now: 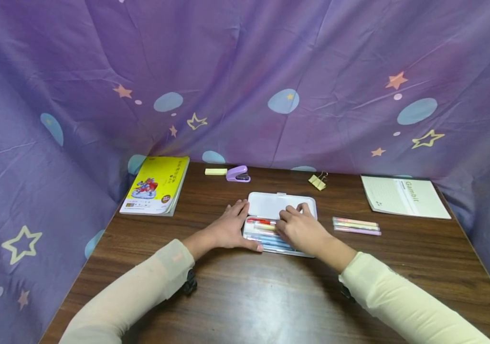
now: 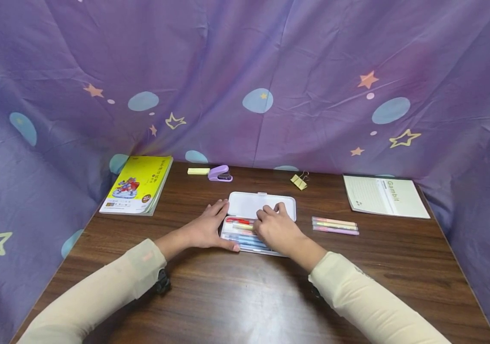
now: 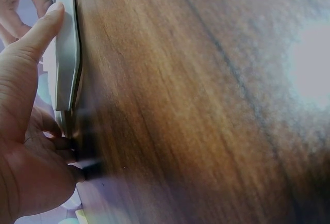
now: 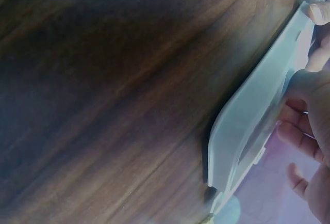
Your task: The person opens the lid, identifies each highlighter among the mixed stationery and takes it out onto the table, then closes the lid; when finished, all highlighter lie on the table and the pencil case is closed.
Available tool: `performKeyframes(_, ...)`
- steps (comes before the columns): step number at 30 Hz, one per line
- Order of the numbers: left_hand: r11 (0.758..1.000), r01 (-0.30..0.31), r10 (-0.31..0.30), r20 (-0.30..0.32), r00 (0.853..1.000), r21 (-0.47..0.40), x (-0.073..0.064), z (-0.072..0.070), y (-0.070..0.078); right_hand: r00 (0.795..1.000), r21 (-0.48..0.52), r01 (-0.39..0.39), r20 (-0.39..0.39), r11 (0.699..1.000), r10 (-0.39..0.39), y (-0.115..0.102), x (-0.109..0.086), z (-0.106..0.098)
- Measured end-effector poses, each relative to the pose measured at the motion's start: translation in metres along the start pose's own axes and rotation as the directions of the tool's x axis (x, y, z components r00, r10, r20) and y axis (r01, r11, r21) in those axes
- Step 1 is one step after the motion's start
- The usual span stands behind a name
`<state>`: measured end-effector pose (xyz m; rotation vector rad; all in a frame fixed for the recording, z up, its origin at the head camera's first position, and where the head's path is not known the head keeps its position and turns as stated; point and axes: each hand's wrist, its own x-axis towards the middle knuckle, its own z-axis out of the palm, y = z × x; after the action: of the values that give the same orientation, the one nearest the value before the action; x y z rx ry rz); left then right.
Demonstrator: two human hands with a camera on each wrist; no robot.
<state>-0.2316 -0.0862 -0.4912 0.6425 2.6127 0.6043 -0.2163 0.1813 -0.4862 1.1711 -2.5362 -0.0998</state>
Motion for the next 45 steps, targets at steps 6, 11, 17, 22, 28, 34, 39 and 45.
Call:
performKeyframes(6,1.000,-0.003,0.003,-0.002,1.000,-0.010,0.000,0.000,0.000,0.999,-0.006,-0.007,-0.047,1.000,0.007,0.003,0.000,0.000)
performKeyframes(11,1.000,-0.002,0.002,0.000,1.000,-0.020,0.000,0.000,0.000,0.994,-0.044,0.004,-0.113,0.999,-0.009,0.008,-0.001,0.001)
performKeyframes(17,1.000,0.003,-0.003,0.004,1.000,-0.016,-0.001,0.000,0.000,0.982,-0.054,0.023,-0.187,0.998,-0.032,0.016,-0.006,-0.002)
performKeyframes(22,1.000,0.004,-0.004,0.003,1.000,-0.012,0.000,0.001,0.000,0.974,-0.034,0.024,-0.225,0.999,-0.031,0.027,-0.018,-0.003)
performKeyframes(28,1.000,0.016,-0.016,0.007,1.000,-0.005,0.000,0.000,0.001,0.966,-0.039,0.007,-0.259,0.999,-0.017,0.044,-0.039,-0.005)
performKeyframes(34,0.999,0.037,-0.037,0.014,0.999,0.003,-0.001,0.001,0.002,0.969,-0.030,-0.025,-0.245,0.999,0.017,0.061,-0.067,-0.008)
performKeyframes(39,0.999,0.033,-0.033,0.011,0.999,0.001,-0.001,0.001,0.002,0.969,-0.027,-0.062,-0.241,0.998,0.054,0.074,-0.093,-0.011)
performKeyframes(45,1.000,0.029,-0.029,0.014,0.999,0.013,0.000,0.000,0.003,0.969,-0.032,-0.103,-0.228,0.994,0.093,0.086,-0.127,-0.013)
